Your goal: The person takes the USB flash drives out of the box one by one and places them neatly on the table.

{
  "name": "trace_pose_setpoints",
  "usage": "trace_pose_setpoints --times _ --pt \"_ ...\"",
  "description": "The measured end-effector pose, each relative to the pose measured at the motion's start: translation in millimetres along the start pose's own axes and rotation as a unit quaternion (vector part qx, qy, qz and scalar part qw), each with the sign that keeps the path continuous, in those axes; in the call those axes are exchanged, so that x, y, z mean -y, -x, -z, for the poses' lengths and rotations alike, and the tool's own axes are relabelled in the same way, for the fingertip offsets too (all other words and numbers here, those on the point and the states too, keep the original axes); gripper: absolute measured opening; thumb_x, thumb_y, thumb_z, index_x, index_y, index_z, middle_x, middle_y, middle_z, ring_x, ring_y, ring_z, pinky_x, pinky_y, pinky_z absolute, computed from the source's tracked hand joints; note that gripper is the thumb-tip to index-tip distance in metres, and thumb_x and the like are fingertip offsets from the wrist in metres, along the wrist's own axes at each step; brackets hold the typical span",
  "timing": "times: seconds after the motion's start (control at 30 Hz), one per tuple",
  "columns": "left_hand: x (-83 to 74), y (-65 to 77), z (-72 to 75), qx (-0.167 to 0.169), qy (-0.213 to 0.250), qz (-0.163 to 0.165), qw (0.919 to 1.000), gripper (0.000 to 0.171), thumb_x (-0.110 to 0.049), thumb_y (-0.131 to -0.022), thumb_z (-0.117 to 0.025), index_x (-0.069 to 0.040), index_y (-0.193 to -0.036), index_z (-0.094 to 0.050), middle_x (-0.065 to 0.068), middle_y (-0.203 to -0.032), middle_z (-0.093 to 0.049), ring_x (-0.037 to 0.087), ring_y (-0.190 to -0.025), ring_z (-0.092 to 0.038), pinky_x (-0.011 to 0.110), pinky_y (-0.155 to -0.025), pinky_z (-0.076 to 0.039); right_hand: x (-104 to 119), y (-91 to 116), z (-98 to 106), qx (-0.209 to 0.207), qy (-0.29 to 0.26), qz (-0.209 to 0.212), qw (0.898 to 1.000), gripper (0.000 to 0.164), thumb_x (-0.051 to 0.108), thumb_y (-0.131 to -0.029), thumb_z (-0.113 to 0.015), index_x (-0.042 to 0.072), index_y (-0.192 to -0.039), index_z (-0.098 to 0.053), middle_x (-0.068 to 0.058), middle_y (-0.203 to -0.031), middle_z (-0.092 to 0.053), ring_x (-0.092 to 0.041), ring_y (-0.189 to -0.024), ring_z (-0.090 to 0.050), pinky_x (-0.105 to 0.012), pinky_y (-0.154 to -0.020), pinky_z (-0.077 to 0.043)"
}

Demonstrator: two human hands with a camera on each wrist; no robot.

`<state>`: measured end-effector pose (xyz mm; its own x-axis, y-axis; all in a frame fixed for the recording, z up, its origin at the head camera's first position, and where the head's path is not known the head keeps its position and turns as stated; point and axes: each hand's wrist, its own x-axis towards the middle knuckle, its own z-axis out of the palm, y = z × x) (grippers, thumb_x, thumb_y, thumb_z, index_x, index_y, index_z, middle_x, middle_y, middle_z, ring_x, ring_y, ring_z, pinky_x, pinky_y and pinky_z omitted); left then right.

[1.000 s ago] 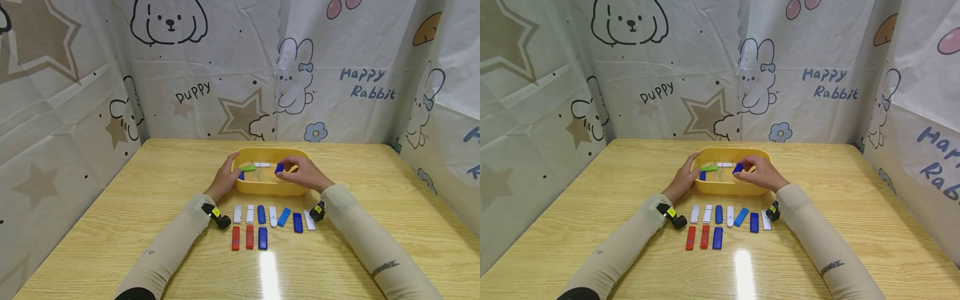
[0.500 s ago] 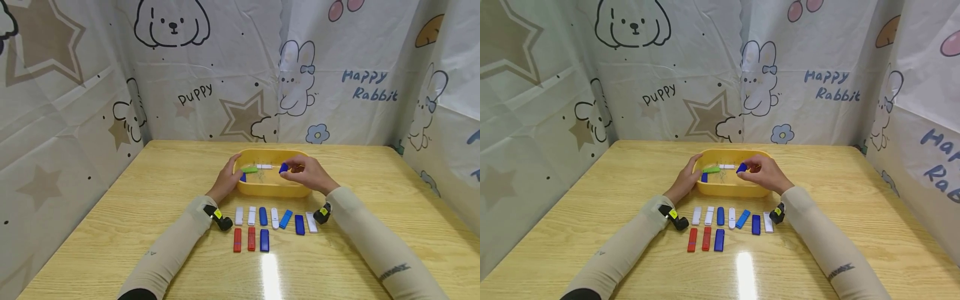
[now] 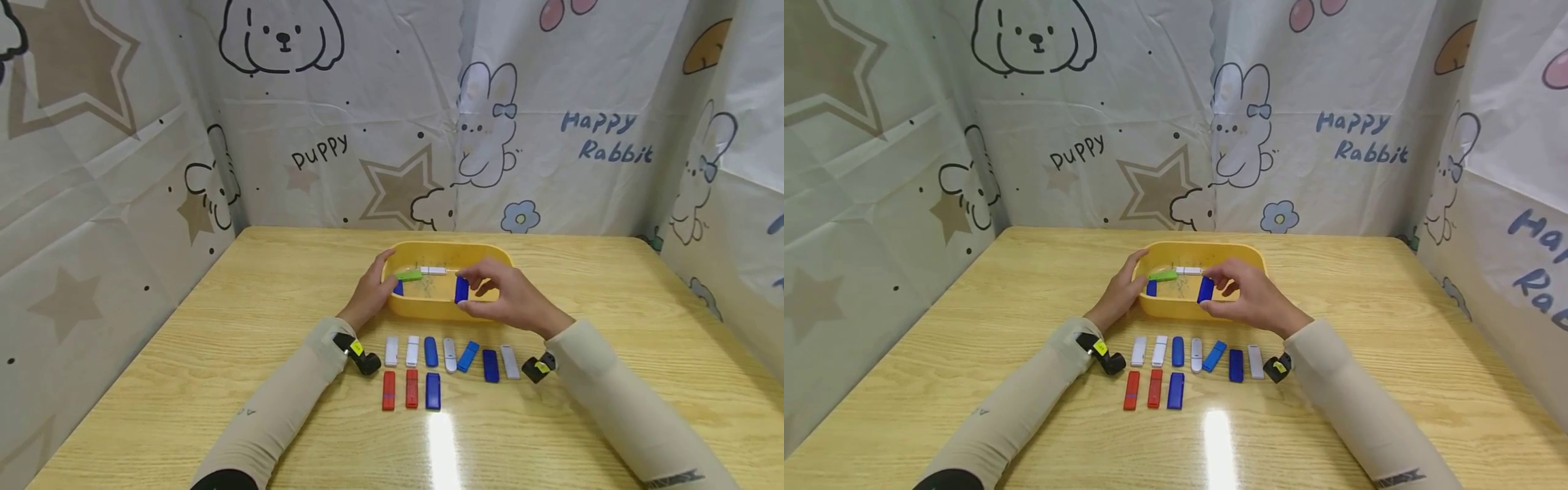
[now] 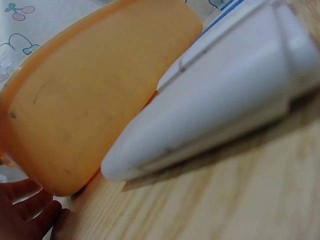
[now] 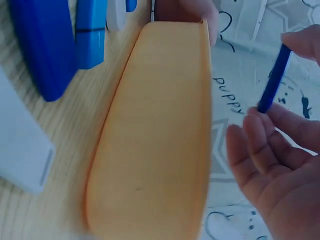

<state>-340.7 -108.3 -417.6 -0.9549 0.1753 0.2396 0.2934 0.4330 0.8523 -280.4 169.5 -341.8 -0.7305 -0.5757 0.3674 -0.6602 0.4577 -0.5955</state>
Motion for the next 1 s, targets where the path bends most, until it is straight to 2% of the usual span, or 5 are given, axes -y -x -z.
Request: trace_pose_setpoints --times 0.17,0.33,0.63,0.8,1.0 --pt "1.2 0.1 -0.7 -0.001 0.001 0.000 1.0000 0.059 -0.016 -0.093 -0.045 -0.020 -0.150 -0.028 0.005 -0.155 -0.029 0.022 -0.141 -0.029 0.042 -0.114 -0.023 12.8 6.8 -0.5 0.051 0.032 0.024 0.998 0.042 0.025 -0.081 -0.077 0.009 -0.117 -0.062 0.003 -0.102 -0.059 -0.023 -0.095 -0.055 -0.039 -0.083 -0.053" --pt "0.7 -0.2 -1.0 0.002 0.006 -0.007 1.0000 0.060 -0.014 -0.093 -0.045 -0.018 -0.151 -0.028 0.005 -0.155 -0.029 0.022 -0.140 -0.030 0.042 -0.114 -0.024 31.2 10.5 0.1 0.117 0.081 0.025 0.989 0.048 0.025 -0.080 -0.077 0.006 -0.120 -0.060 0.003 -0.108 -0.060 -0.020 -0.098 -0.054 -0.041 -0.088 -0.050" --pt "-0.1 -0.2 -0.1 0.003 0.006 -0.006 1.0000 0.059 -0.013 -0.094 -0.045 -0.018 -0.150 -0.028 0.005 -0.155 -0.030 0.021 -0.139 -0.031 0.040 -0.114 -0.024 61.6 16.3 -6.7 0.223 0.118 -0.017 0.967 0.047 0.029 -0.081 -0.076 0.011 -0.121 -0.059 0.007 -0.108 -0.058 -0.015 -0.098 -0.056 -0.036 -0.089 -0.048" --pt "-0.7 -0.3 -0.4 0.001 0.006 -0.005 1.0000 0.060 -0.014 -0.094 -0.045 -0.019 -0.151 -0.028 0.005 -0.155 -0.030 0.022 -0.140 -0.030 0.041 -0.114 -0.024 68.3 19.4 -12.4 0.271 0.112 -0.037 0.955 0.041 0.026 -0.079 -0.077 0.012 -0.114 -0.061 0.008 -0.106 -0.060 -0.018 -0.099 -0.059 -0.036 -0.088 -0.049" --pt "-1.2 -0.1 -1.2 0.000 0.006 -0.004 1.0000 0.060 -0.013 -0.094 -0.045 -0.018 -0.150 -0.028 0.006 -0.155 -0.030 0.022 -0.140 -0.031 0.042 -0.114 -0.025 67.1 21.4 -18.3 0.307 0.108 -0.094 0.941 0.041 0.024 -0.077 -0.078 0.014 -0.113 -0.060 0.008 -0.111 -0.059 -0.017 -0.095 -0.060 -0.032 -0.083 -0.050"
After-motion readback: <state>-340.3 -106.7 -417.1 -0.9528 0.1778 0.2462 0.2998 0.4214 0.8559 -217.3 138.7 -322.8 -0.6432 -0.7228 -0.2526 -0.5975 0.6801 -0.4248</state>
